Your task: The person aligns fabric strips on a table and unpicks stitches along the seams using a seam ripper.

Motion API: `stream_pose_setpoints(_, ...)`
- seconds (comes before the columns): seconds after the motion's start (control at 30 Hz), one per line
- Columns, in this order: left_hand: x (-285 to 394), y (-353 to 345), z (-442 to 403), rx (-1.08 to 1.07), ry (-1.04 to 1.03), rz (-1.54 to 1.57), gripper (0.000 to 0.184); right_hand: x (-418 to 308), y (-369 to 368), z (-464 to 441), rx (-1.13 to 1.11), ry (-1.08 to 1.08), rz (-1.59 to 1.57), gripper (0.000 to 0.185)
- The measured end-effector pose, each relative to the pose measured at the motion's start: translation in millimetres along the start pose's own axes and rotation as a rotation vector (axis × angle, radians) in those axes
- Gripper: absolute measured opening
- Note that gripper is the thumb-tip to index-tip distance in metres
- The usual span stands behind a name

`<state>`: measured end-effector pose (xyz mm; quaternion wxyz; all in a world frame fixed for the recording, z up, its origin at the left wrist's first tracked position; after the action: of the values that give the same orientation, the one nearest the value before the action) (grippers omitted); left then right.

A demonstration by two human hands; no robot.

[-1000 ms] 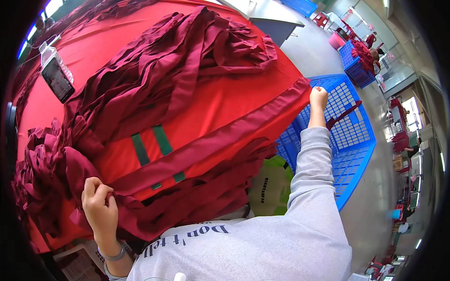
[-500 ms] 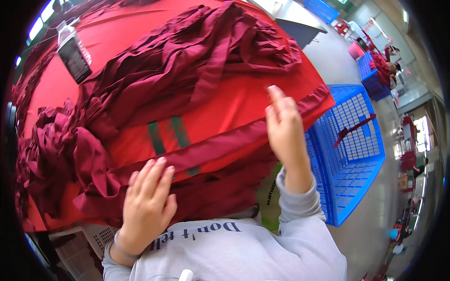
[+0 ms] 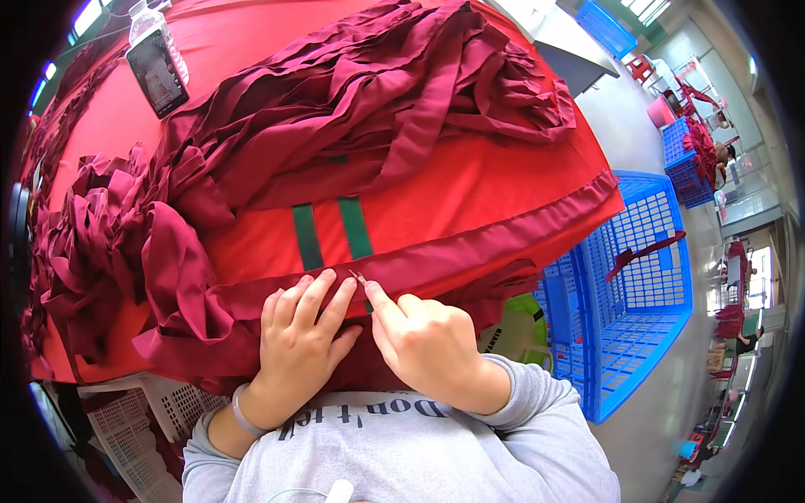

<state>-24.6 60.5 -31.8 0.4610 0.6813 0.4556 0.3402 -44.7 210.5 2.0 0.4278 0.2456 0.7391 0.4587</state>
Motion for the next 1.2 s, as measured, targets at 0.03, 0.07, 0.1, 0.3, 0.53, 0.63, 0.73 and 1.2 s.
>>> stream_pose_setpoints(0.03,0,0,-1,0.006,-0.004,-0.002,0.054,0,-2,0,0.015,-0.012,-0.015,0.034)
stream_pose_setpoints(0.07,-1,0,-2,0.012,-0.008,-0.003,0.053,1,-5,0,0.031,-0.025,-0.031,0.034)
stream_pose_setpoints(0.1,-1,-1,-3,0.018,-0.012,-0.005,0.052,1,-7,0,0.046,-0.037,-0.045,0.034)
stream_pose_setpoints(0.3,-3,-1,-5,0.039,-0.025,0.000,0.050,7,-13,-10,0.133,-0.048,-0.136,0.033)
stream_pose_setpoints(0.53,-8,0,-2,0.036,0.015,0.146,0.055,6,-4,-10,0.169,-0.023,-0.160,0.035)
stream_pose_setpoints(0.63,-11,-3,0,0.036,0.009,0.164,0.057,-2,-11,-5,0.066,0.002,-0.156,0.034)
stream_pose_setpoints(0.73,-11,-3,0,0.034,-0.004,0.149,0.056,-4,-13,-5,0.053,0.017,-0.134,0.033)
stream_pose_setpoints(1.2,-10,-4,2,0.049,-0.001,0.112,0.055,-3,-19,-15,0.123,-0.085,-0.219,0.029)
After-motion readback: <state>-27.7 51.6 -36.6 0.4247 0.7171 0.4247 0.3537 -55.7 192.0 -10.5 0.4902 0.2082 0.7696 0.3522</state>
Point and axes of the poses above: each hand's wrist, its own z-axis away from the middle knuckle, its own y-axis out of the back of the hand, x = y × z, the point moved 4 cm from there along -z, towards the middle knuckle, and after that the axes turned 10 degrees about -z, right-handed, at the moved point
